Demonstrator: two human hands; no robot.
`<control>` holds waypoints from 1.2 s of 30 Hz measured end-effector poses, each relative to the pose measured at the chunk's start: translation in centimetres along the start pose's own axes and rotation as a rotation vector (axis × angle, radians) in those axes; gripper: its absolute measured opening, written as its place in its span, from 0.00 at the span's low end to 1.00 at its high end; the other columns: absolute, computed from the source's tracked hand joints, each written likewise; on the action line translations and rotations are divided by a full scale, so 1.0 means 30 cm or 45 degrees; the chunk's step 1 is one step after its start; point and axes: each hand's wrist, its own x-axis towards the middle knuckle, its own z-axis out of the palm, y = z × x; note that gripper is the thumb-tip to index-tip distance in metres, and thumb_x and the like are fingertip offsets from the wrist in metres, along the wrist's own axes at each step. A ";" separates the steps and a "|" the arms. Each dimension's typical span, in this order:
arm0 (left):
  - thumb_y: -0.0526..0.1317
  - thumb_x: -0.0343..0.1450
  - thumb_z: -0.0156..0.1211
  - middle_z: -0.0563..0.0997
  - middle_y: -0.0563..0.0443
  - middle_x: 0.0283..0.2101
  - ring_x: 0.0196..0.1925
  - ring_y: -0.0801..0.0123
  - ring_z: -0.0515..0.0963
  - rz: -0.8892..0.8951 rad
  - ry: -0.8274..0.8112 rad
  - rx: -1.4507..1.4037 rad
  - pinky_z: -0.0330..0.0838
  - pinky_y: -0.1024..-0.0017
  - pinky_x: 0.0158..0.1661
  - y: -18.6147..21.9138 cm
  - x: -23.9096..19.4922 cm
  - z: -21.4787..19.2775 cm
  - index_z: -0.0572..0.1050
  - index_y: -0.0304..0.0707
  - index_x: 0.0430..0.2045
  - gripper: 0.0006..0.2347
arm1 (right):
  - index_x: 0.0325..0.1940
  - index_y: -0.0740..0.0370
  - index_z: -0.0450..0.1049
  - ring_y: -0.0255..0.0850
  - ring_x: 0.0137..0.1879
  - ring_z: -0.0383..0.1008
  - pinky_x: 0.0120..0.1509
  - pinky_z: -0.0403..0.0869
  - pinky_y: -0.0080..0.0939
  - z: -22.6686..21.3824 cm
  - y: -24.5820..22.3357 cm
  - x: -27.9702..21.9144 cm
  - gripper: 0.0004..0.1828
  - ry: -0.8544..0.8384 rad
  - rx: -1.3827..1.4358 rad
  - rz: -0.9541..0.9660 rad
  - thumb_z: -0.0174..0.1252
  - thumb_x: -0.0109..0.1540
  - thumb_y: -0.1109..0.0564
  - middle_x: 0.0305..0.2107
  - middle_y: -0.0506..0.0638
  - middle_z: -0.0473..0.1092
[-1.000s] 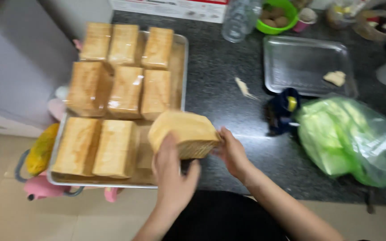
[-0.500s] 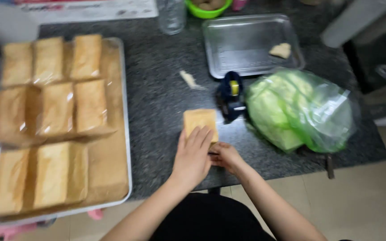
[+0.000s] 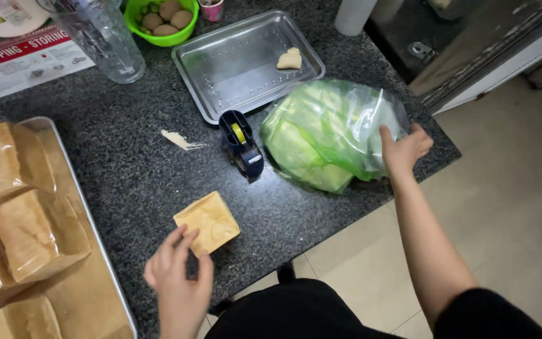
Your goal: Wrapping loaves of bread in plastic bags and sealing them with tape.
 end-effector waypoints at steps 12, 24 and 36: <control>0.34 0.62 0.53 0.75 0.50 0.47 0.48 0.63 0.73 -0.020 0.152 -0.051 0.58 0.70 0.51 -0.008 0.008 -0.101 0.73 0.35 0.40 0.13 | 0.44 0.74 0.68 0.40 0.34 0.65 0.40 0.67 0.37 -0.249 -0.297 -0.046 0.04 0.169 0.582 -0.783 0.46 0.69 0.71 0.32 0.56 0.67; 0.45 0.61 0.62 0.56 0.38 0.63 0.66 0.48 0.55 0.502 -0.235 -0.207 0.48 0.49 0.62 0.173 0.035 -0.133 0.56 0.39 0.57 0.31 | 0.18 0.52 0.77 0.31 0.12 0.61 0.19 0.62 0.30 -0.500 -0.845 -0.458 0.12 -1.571 -0.044 -1.110 0.67 0.44 0.44 0.08 0.40 0.70; 0.40 0.64 0.59 0.81 0.63 0.22 0.18 0.79 0.71 0.458 -0.041 -0.245 0.63 0.80 0.30 0.108 0.023 -0.143 0.79 0.46 0.24 0.03 | 0.39 0.60 0.76 0.31 0.19 0.68 0.20 0.64 0.30 -0.510 -0.846 -0.483 0.14 -1.637 0.354 -1.212 0.61 0.49 0.61 0.22 0.45 0.75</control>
